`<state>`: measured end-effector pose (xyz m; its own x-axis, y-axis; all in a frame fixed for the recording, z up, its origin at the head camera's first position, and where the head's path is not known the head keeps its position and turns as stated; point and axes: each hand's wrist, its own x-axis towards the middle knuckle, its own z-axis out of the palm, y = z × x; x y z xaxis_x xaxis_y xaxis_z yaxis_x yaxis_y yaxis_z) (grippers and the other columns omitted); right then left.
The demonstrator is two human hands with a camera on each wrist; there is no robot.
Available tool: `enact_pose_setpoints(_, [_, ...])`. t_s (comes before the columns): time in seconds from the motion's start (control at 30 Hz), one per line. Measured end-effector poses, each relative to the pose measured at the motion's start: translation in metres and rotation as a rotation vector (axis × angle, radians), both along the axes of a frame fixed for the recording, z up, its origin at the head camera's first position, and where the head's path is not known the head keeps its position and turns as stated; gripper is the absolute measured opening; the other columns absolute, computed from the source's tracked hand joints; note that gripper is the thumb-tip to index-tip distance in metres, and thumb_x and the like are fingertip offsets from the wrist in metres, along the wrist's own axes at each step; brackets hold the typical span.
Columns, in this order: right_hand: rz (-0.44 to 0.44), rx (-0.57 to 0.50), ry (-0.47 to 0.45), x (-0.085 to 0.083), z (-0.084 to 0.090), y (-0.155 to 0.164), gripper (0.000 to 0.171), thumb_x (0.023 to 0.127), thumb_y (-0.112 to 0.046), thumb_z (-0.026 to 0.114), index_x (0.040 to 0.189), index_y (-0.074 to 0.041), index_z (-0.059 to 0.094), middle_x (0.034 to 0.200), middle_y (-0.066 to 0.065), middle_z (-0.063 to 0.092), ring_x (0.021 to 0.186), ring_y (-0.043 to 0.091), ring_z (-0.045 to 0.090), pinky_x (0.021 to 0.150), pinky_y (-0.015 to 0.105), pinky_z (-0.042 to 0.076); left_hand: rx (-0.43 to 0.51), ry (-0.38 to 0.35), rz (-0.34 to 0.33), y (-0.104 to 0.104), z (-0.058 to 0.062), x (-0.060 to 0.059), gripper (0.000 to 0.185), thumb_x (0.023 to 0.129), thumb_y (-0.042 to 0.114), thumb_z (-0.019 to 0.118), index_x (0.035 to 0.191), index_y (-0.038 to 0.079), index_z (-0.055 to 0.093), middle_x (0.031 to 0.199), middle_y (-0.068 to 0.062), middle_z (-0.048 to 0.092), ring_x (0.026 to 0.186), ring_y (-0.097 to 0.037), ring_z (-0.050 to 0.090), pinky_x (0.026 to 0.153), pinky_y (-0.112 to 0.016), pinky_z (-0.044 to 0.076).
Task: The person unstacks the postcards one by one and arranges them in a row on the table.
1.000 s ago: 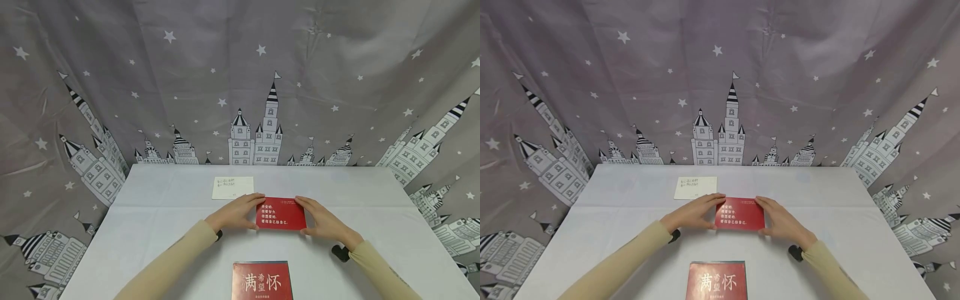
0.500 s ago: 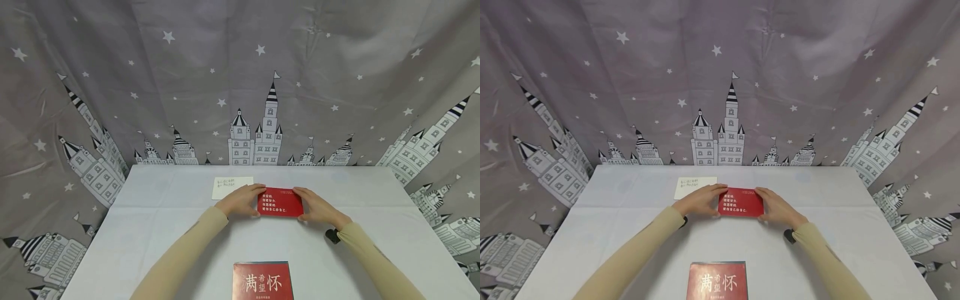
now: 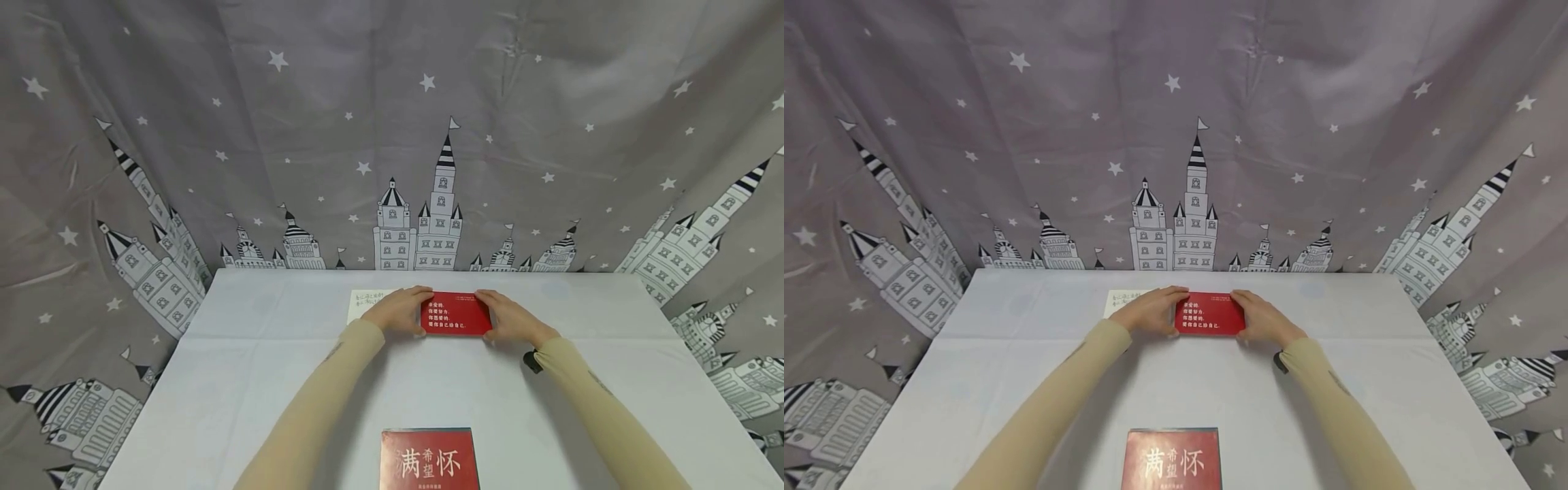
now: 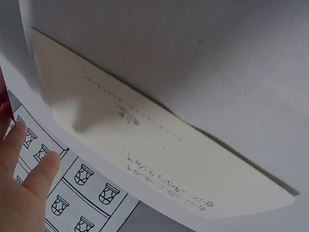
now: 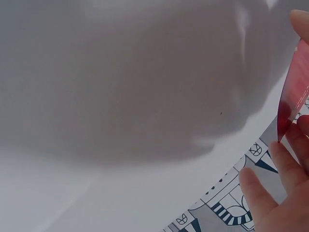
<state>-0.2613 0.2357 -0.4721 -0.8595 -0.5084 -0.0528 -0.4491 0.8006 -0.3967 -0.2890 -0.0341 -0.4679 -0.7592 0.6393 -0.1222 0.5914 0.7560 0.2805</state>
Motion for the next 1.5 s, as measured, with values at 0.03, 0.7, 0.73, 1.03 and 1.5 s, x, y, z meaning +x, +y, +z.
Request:
enact_pose_setpoints(0.03, [0.001,0.005,0.001,-0.002,0.0,0.0,0.085,0.071,-0.008,0.076,0.142,0.011,0.033,0.143,0.027,0.036,0.13,0.042,0.035,0.106,0.052,0.033,0.0,-0.003,0.003,0.0,0.0,-0.001,0.083,0.076,0.032,0.077,0.147,0.011,0.039,0.151,-0.002,0.035,0.136,-0.023,0.035,0.112,-0.035,0.027])
enact_pose_setpoints(0.7, [-0.032,-0.002,-0.119,-0.02,-0.003,-0.005,0.086,0.069,-0.005,0.072,0.144,0.007,0.031,0.146,0.024,0.033,0.131,0.04,0.033,0.107,0.052,0.032,-0.014,-0.06,0.098,0.001,0.001,-0.008,0.084,0.076,0.035,0.078,0.148,0.019,0.037,0.151,0.002,0.035,0.14,-0.018,0.025,0.114,-0.045,0.02])
enact_pose_setpoints(0.73, [-0.026,-0.008,-0.115,-0.02,-0.003,-0.005,0.086,0.069,-0.004,0.072,0.144,0.008,0.031,0.145,0.025,0.033,0.131,0.04,0.034,0.107,0.053,0.031,-0.014,-0.062,0.102,0.001,0.0,-0.008,0.085,0.076,0.036,0.078,0.149,0.019,0.037,0.151,0.002,0.035,0.141,-0.018,0.025,0.114,-0.045,0.02])
enact_pose_setpoints(1.03, [-0.028,0.0,-0.156,-0.023,-0.003,-0.007,0.084,0.07,-0.004,0.071,0.144,0.006,0.033,0.147,0.024,0.032,0.132,0.04,0.032,0.107,0.054,0.03,-0.021,-0.086,0.138,0.003,-0.001,-0.009,0.084,0.077,0.034,0.079,0.148,0.021,0.037,0.151,0.004,0.035,0.142,-0.019,0.021,0.114,-0.046,0.017])
enact_pose_setpoints(1.5, [-0.072,0.072,-0.211,-0.026,0.0,-0.013,0.086,0.071,-0.006,0.072,0.146,0.002,0.032,0.151,0.021,0.028,0.135,0.04,0.027,0.107,0.056,0.029,-0.064,-0.095,0.163,0.004,-0.007,-0.011,0.077,0.08,0.028,0.077,0.147,0.017,0.04,0.151,0.004,0.034,0.143,-0.022,0.019,0.114,-0.051,0.014])
